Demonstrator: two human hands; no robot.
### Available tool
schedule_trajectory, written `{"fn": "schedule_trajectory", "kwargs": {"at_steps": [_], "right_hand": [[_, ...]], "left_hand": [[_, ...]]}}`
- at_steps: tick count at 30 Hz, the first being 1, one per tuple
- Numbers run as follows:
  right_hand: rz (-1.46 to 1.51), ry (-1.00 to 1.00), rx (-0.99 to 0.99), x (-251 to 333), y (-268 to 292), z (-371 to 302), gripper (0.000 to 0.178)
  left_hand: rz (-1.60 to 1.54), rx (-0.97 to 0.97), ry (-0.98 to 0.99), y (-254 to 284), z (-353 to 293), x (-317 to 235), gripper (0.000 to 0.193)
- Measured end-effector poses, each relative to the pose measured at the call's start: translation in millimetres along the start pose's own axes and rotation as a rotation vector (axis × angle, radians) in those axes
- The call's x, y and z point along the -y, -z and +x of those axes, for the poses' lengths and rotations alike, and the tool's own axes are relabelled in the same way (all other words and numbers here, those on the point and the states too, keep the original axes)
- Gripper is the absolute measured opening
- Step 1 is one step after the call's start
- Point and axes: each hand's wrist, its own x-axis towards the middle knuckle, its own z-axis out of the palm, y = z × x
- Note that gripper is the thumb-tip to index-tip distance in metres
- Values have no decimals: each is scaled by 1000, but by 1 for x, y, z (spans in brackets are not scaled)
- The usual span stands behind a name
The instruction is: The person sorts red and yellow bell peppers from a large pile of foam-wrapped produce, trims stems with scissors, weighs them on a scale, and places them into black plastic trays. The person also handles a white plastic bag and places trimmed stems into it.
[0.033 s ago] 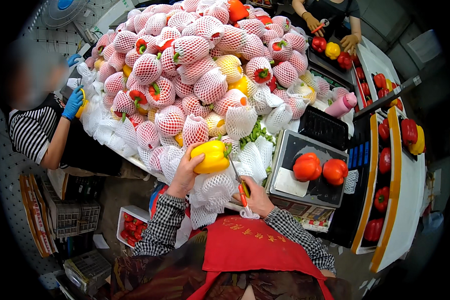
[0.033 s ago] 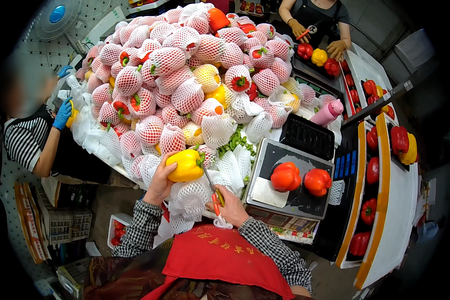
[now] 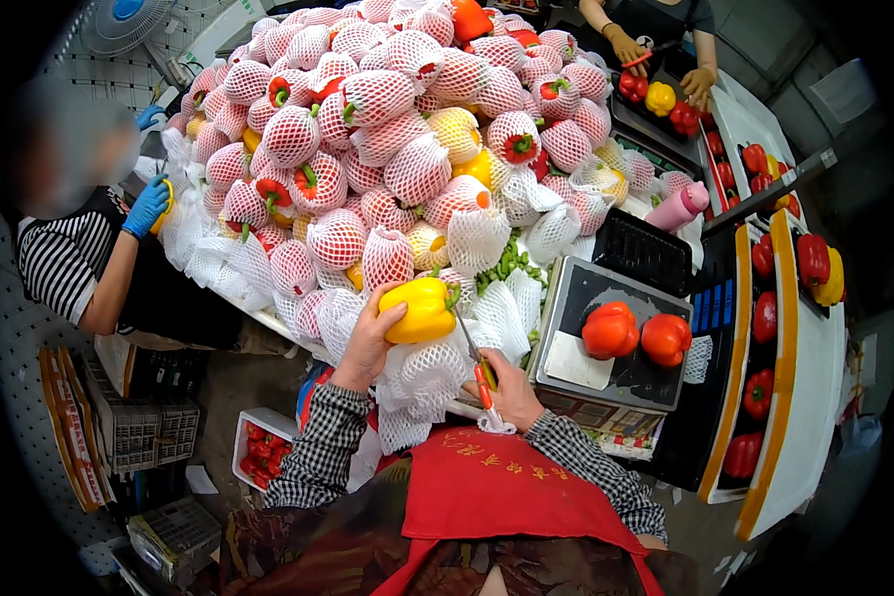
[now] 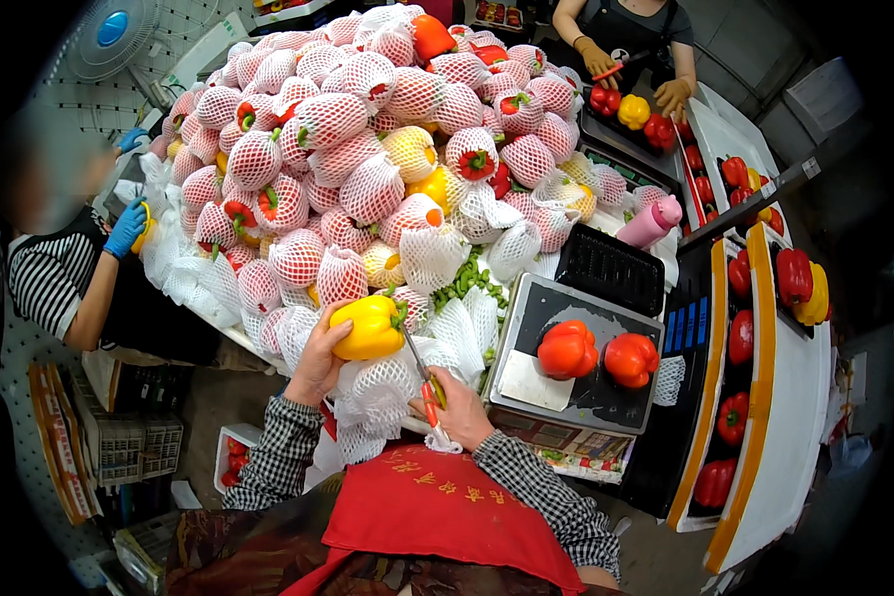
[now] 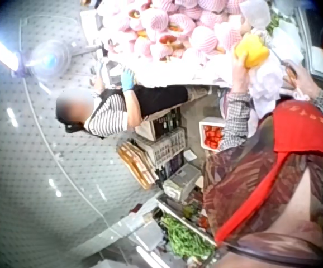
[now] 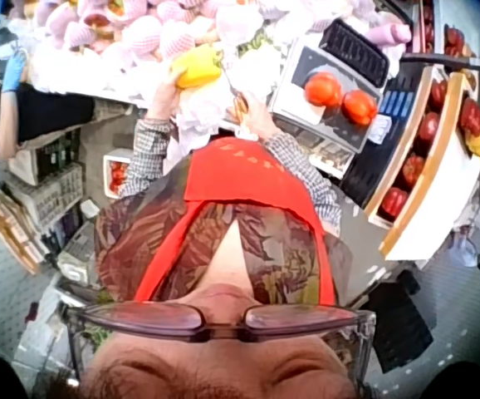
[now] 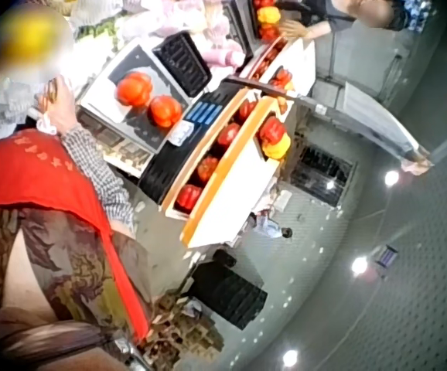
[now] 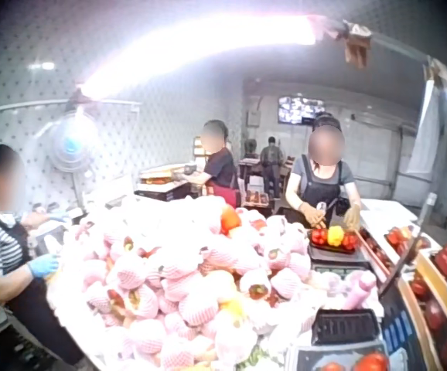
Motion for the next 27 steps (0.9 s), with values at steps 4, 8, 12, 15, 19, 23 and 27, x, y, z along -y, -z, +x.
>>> {"fn": "schedule_trajectory", "kwargs": {"at_steps": [4, 8, 12, 15, 19, 23, 27], "right_hand": [[-88, -144, -33, 3, -4, -1, 56], [-49, -316, -115, -7, -8, 2, 56], [-28, -346, -240, -42, -24, 10, 75], [189, -342, -246, -50, -21, 15, 69], [-150, -95, -126, -6, 2, 12, 73], [193, 95, -255, 70, 11, 18, 82], [-56, 283, -305, 80, 18, 38, 89]], "left_hand": [[-85, 4, 39, -5, 1, 4, 51], [-327, 36, 110, -7, -10, 5, 56], [-470, 206, 112, 4, -9, 15, 65], [-498, 223, 98, 2, -9, 16, 69], [-497, 194, 67, -3, -10, 16, 74], [-399, 237, -56, -21, -10, 14, 63], [-165, 237, -138, -42, -16, 20, 58]]}}
